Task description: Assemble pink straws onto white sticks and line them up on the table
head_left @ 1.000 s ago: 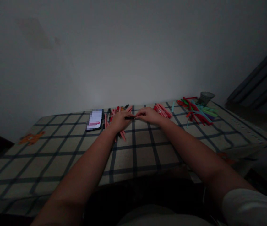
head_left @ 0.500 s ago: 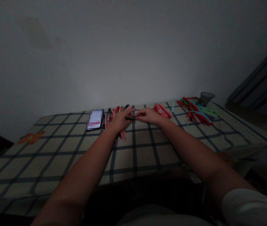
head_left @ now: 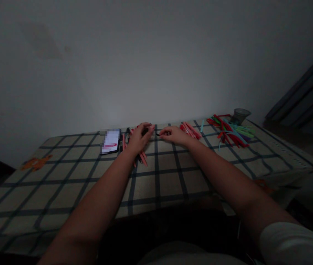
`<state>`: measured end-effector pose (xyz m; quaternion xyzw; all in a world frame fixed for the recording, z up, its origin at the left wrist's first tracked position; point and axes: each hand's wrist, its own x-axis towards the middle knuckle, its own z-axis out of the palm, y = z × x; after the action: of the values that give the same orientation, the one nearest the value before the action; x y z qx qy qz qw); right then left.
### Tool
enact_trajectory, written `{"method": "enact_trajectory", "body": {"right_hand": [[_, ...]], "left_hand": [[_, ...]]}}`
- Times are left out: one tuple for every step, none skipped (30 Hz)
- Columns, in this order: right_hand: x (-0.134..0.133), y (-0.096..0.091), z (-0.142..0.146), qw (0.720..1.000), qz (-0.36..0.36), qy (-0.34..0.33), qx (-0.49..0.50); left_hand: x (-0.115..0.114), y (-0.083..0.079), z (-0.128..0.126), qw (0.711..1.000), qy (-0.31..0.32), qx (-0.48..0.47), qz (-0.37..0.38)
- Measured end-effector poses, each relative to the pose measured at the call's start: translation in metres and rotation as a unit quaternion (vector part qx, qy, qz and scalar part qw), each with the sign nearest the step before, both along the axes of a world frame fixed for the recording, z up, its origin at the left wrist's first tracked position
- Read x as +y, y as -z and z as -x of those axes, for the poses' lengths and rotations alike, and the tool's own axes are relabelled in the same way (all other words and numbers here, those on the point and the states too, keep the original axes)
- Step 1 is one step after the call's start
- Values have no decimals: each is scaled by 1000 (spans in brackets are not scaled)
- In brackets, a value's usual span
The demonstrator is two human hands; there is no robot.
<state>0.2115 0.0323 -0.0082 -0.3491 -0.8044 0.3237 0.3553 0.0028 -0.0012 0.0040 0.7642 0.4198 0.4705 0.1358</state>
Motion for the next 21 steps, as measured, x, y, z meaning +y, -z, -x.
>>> {"method": "enact_trajectory", "body": {"right_hand": [[0,0,1,1000,7,-1,8],[-1,-1,1,1000,16,0,17],[-2,-2,2,999,25,0,26],[-3,-4,2,999,34,0,32],[-4,-5,3,998,41,0,39],[-5,-6,3,998,46,0,46],[-5,-7,3,997,49,-2,51],[-5,-8,3,997,50,-7,54],[-5,-8,3,997,51,-13,54],[-5,-8,3,997,51,-19,54],[-5,-7,3,997,52,-25,55],[-4,-6,4,996,54,-29,60],[-3,-5,4,996,57,-33,66],[-3,-4,3,995,61,-40,75],[-2,-3,3,993,62,-51,83],[-2,-2,3,992,61,-63,88],[-1,-2,3,992,58,-76,87],[-1,-1,3,991,52,-86,84],[-1,-1,3,992,45,-91,78],[-1,-1,3,993,36,-92,68],[-2,-2,3,994,27,-92,56]], "left_hand": [[1,1,0,1000,-14,-28,2],[2,2,0,998,-25,-51,6],[3,4,0,997,-31,-66,11],[5,5,1,997,-34,-74,14],[6,5,2,996,-37,-77,15],[6,5,3,996,-42,-75,14],[7,5,3,996,-48,-73,11],[6,4,4,996,-57,-72,7],[6,3,4,995,-67,-72,3],[5,2,4,995,-75,-72,-2],[4,0,3,994,-81,-72,-9],[3,-1,3,994,-82,-72,-17],[2,-2,2,994,-79,-74,-24],[1,-3,1,994,-73,-78,-27],[0,-3,1,994,-68,-85,-27],[-1,-4,0,993,-65,-93,-22],[-2,-4,0,993,-67,-101,-14],[-2,-4,0,992,-72,-107,-2],[-3,-5,1,991,-80,-111,13],[-3,-5,2,989,-87,-114,31],[-3,-5,2,987,-91,-118,51]]}}
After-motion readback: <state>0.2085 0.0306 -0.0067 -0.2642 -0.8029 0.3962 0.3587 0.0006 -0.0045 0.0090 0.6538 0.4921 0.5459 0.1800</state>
